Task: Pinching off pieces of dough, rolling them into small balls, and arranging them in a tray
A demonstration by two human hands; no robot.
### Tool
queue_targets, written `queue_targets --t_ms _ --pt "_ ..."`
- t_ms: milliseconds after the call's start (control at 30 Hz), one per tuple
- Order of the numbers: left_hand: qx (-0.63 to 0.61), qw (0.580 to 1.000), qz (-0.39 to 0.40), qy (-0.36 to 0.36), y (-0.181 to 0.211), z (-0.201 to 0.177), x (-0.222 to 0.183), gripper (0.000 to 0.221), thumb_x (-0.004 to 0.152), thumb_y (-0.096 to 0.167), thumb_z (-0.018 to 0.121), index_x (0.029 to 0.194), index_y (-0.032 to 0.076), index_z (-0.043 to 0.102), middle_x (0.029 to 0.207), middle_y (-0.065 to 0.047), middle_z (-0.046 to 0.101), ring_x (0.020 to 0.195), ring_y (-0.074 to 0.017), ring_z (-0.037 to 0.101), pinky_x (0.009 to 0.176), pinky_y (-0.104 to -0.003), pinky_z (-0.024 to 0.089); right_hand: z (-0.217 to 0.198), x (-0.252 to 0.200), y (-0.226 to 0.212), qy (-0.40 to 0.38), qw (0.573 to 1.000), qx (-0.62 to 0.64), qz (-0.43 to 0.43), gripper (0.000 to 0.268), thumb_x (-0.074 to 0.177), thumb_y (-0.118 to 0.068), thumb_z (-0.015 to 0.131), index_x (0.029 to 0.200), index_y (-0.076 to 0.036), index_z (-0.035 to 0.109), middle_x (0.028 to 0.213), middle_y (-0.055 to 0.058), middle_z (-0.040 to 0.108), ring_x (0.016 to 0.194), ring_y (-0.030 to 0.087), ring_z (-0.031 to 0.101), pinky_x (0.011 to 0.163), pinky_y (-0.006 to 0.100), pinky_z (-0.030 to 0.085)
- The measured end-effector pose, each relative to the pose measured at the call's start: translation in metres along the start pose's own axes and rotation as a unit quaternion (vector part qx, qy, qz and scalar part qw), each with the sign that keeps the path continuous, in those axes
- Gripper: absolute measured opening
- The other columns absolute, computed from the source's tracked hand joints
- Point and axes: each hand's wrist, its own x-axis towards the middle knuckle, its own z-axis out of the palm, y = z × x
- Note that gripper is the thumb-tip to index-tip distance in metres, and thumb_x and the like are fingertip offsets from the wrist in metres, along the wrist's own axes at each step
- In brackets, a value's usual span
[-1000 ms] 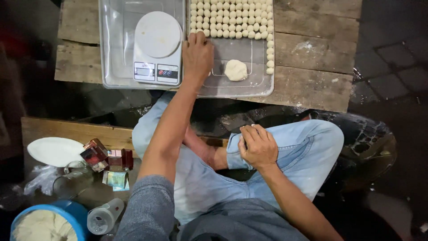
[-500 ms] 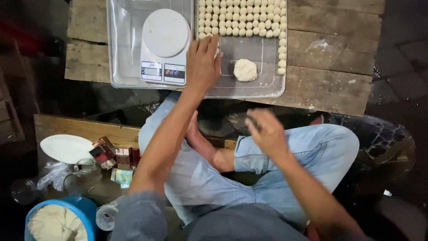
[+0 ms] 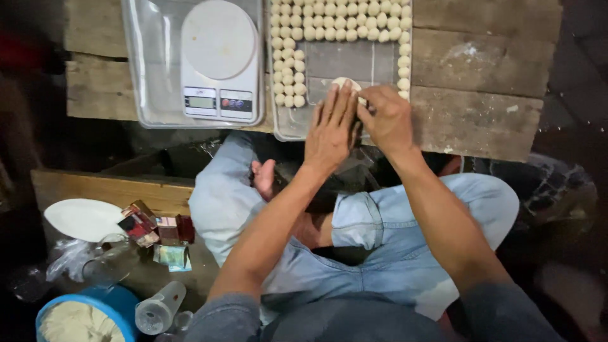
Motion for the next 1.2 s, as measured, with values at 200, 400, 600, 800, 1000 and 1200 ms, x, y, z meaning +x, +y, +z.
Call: queue_targets --t_ms 200,400,600,800,1000,1200 --pt "0.044 0.999 -0.007 0.02 -0.004 -0.004 0.003 0.062 0.108 0.041 0.052 0.159 0.009 0.039 0.17 -0.013 0.027 0.157 -0.0326 0.029 0.124 -0.049 0.033 0.011 -0.013 0.016 -0.033 0.931 0.197 0.305 0.023 0.077 -0.019 0.09 0.099 -0.018 0.082 0.071 0.0 0.069 0.063 0.007 0.063 0.056 0.024 0.051" --pt "0.012 0.999 -0.035 -0.033 -0.004 -0.008 -0.003 0.088 0.096 0.04 0.069 0.167 0.015 0.023 0.176 -0.006 0.015 0.163 -0.0289 0.019 0.128 -0.055 0.029 -0.021 -0.008 -0.026 -0.016 0.835 0.434 0.338 0.032 0.079 0.003 0.088 0.107 0.004 0.074 0.094 0.017 0.075 0.077 0.018 0.074 0.069 0.034 0.066" --pt "-0.267 0.952 -0.099 0.107 0.007 -0.049 0.012 0.064 0.097 0.025 0.076 0.151 0.005 0.049 0.143 -0.021 0.059 0.13 -0.0378 0.062 0.11 -0.049 0.053 -0.015 -0.012 -0.024 -0.012 0.851 0.398 0.344 0.034 0.104 -0.029 0.07 0.129 -0.007 0.071 0.09 0.004 0.073 0.078 0.006 0.067 0.074 0.022 0.056" --pt "-0.309 0.927 -0.145 0.155 -0.011 -0.055 0.017 0.022 0.093 0.016 0.079 0.116 0.015 0.077 0.112 -0.005 0.075 0.102 -0.0267 0.075 0.087 -0.033 0.063 -0.019 -0.006 -0.039 -0.08 0.859 0.452 0.228 0.06 0.111 -0.035 0.044 0.156 0.005 0.037 0.158 0.034 0.035 0.132 0.057 0.048 0.1 0.059 0.055" --pt "-0.224 0.922 -0.264 0.173 -0.095 -0.096 0.049 0.008 0.1 0.018 0.061 0.094 0.012 0.064 0.105 -0.009 0.058 0.085 -0.0197 0.066 0.067 -0.031 0.067 -0.026 0.003 -0.041 -0.008 0.844 0.434 0.315 0.037 0.105 -0.017 0.057 0.137 0.004 0.058 0.119 0.018 0.074 0.097 0.022 0.075 0.078 0.027 0.065" --pt "0.036 0.935 -0.292 0.199 -0.178 -0.095 0.065 0.008 0.087 0.014 0.076 0.095 0.014 0.077 0.105 -0.001 0.06 0.094 -0.0223 0.056 0.077 -0.034 0.054 -0.019 0.002 -0.042 0.006 0.845 0.44 0.304 0.025 0.106 -0.011 0.06 0.126 0.003 0.064 0.108 0.012 0.075 0.085 0.011 0.069 0.074 0.019 0.056"
